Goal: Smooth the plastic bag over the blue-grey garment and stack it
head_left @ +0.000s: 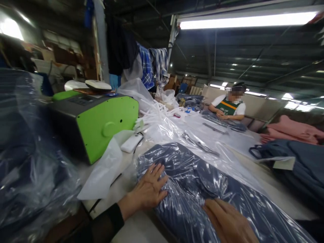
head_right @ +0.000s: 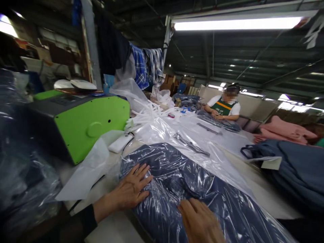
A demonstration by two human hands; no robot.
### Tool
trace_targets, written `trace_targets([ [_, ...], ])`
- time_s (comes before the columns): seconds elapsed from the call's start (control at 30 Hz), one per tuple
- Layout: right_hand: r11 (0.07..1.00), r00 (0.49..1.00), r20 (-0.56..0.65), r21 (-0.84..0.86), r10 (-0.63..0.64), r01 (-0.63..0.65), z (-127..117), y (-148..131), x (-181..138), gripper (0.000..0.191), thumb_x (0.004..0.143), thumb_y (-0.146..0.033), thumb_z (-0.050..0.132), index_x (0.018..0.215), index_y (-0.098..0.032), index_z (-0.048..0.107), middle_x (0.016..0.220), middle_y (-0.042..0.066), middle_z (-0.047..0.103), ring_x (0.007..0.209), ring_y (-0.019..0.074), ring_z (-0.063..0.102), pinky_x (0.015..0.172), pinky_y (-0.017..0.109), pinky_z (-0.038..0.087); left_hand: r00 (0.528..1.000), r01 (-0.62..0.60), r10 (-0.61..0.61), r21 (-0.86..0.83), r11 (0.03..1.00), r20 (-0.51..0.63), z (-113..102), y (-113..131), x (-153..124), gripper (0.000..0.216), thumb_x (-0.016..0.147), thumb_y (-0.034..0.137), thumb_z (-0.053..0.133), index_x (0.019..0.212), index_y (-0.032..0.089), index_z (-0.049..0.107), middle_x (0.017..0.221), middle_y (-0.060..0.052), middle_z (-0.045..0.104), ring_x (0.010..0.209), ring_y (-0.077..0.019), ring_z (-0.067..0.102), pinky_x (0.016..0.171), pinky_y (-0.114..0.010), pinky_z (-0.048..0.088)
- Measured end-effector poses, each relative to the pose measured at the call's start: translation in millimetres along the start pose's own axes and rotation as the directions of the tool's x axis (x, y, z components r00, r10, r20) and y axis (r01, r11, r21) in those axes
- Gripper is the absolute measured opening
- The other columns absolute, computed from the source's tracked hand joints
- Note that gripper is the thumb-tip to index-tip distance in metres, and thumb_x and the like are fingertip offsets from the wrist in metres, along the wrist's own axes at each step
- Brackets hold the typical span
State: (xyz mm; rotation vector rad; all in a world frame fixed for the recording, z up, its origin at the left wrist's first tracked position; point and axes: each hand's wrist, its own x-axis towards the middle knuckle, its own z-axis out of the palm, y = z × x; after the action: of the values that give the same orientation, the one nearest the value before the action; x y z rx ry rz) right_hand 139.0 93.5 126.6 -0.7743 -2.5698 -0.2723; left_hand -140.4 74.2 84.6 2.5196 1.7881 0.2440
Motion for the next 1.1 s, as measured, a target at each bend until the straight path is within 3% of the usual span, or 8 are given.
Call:
trace_targets([
  [0.17,0.987,0.994,0.088,0.143,0.064,-0.077,39.6,-8.0,60.2,0.020,0.098,-0.022,0.040,0.081,-0.022,0.052,0.072,-0.002,0.057,0.062,0.0143,0.057,0.056,0.027,0.042,0.993,-0.035,0.023,-0.098,0.995,-0.118,11.6,-2.5,-1.1,0.055,0.093,0.049,0.044,0.141,0.022,0.040,0.151,-0.021,0.028,0.142,-0.0339,0.016,0.114,-0.058,0.018],
  [0.37,0.985,0.984,0.164,0.145,0.064,-0.088,58.1,-3.5,92.9,0.017,0.095,-0.020,0.045,0.079,-0.021,0.050,0.070,-0.002,0.056,0.062,0.0160,0.058,0.056,0.027,0.039,0.984,-0.052,0.024,-0.159,0.986,-0.175,17.8,-2.0,0.0,0.049,0.093,0.047,0.045,0.138,0.027,0.044,0.152,-0.020,0.026,0.142,-0.0347,0.014,0.114,-0.058,0.018],
  [0.8,0.994,0.862,0.500,0.011,0.088,-0.108,83.3,-6.9,131.9,0.018,0.095,-0.019,0.048,0.079,-0.018,0.056,0.073,0.003,0.061,0.070,0.0196,0.063,0.059,0.029,0.032,0.979,-0.041,-0.007,-0.232,0.972,-0.203,23.0,0.7,0.7,0.049,0.092,0.044,0.047,0.136,0.023,0.045,0.153,-0.023,0.018,0.142,-0.0352,0.009,0.116,-0.057,0.016],
  [1.1,0.984,0.797,0.582,-0.044,0.164,-0.171,81.5,-2.3,139.4,0.019,0.097,-0.026,0.046,0.084,-0.018,0.058,0.079,0.004,0.064,0.076,0.0196,0.064,0.061,0.028,0.031,0.979,-0.043,-0.005,-0.235,0.971,-0.201,24.0,1.0,0.3,0.050,0.093,0.044,0.046,0.138,0.022,0.043,0.152,-0.025,0.019,0.142,-0.0347,0.007,0.115,-0.057,0.016],
])
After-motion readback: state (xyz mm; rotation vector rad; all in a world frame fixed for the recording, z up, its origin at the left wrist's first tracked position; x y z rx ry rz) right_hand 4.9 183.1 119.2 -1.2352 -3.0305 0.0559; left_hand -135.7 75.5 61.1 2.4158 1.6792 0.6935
